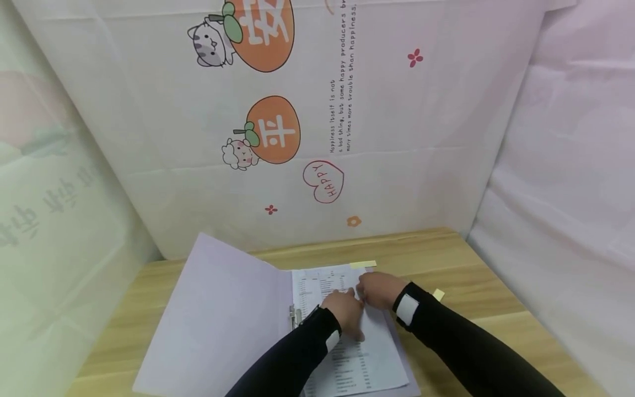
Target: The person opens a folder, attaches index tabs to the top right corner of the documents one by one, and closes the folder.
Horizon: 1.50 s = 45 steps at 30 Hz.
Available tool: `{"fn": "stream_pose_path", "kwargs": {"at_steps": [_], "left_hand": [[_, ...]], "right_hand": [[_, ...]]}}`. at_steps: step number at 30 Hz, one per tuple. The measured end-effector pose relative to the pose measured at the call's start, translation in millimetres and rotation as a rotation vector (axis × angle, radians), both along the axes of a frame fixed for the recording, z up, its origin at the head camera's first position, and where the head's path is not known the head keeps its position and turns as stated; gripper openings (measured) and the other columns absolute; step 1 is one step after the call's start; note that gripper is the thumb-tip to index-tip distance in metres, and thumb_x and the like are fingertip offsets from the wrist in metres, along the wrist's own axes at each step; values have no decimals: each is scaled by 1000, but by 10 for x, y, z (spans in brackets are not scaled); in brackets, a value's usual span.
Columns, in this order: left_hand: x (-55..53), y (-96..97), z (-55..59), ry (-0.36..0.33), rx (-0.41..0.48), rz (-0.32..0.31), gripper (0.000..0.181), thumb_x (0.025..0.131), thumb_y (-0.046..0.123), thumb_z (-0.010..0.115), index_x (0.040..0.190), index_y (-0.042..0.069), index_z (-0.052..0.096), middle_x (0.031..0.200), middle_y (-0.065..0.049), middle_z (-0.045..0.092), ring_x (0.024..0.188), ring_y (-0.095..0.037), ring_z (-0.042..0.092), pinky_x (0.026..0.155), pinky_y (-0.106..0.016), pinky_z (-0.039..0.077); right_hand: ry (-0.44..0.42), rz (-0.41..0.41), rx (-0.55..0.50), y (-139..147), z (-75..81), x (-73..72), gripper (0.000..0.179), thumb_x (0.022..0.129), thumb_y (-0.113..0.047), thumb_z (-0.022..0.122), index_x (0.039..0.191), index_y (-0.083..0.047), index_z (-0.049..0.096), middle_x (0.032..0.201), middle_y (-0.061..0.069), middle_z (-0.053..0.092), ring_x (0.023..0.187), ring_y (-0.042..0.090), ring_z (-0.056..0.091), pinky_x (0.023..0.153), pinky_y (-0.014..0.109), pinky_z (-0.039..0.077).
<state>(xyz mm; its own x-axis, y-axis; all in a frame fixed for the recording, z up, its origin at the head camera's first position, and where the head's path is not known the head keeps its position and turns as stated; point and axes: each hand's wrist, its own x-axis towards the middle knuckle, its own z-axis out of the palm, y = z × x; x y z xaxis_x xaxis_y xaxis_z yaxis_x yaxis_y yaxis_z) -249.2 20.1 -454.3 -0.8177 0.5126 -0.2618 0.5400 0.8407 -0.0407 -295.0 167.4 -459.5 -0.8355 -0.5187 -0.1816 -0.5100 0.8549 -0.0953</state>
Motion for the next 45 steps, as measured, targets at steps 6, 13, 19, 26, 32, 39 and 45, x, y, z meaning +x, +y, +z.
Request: {"fn": "stream_pose_path", "kwargs": {"at_steps": [6,13,19,26,32,39,45], "left_hand": [[-1,-28,16,6,3,8,68,72,60,81,131,30,67,146,-4,50,122,-43,54,95,-44,48],[2,-20,-2,-1,0,4,75,75,61,79,141,33,58,151,-3,45,129,-39,49,103,-42,42],[163,-8,-38,-55,122,59,47,95,45,63,137,22,63,150,-11,45,135,-42,41,99,-52,45],[499,-23,-35,-115,121,-128,42,88,50,72,122,25,73,128,-10,62,111,-33,60,92,-44,50],[611,-70,-74,-87,111,-206,56,81,56,76,133,37,64,139,-11,56,121,-38,56,98,-45,46],[658,-83,-100,-80,117,-183,56,81,56,74,132,37,64,141,-11,55,125,-40,52,100,-48,44],[730,30,-203,-71,122,-88,59,83,63,68,131,29,67,142,-12,53,129,-39,49,98,-49,46]], "right_hand": [[13,16,-7,-12,88,166,13,89,-6,66,98,-9,76,89,3,65,82,22,62,81,41,51],[19,35,43,62,146,298,21,81,-6,73,102,-8,74,96,7,68,84,22,62,79,40,51],[32,35,60,102,86,360,26,80,-10,76,105,-5,70,108,13,66,85,23,62,79,40,53],[105,45,85,58,48,377,9,84,-12,70,88,-6,65,78,0,51,63,16,46,59,32,45],[132,32,112,10,85,518,8,88,-12,67,87,-4,66,77,3,53,61,16,46,57,32,46],[-30,-18,-32,66,201,863,6,86,-12,71,83,-10,65,71,-3,53,58,13,48,56,32,46],[-72,-64,-100,109,193,974,11,96,-13,65,99,-3,66,77,0,57,61,12,50,56,30,48]]}}
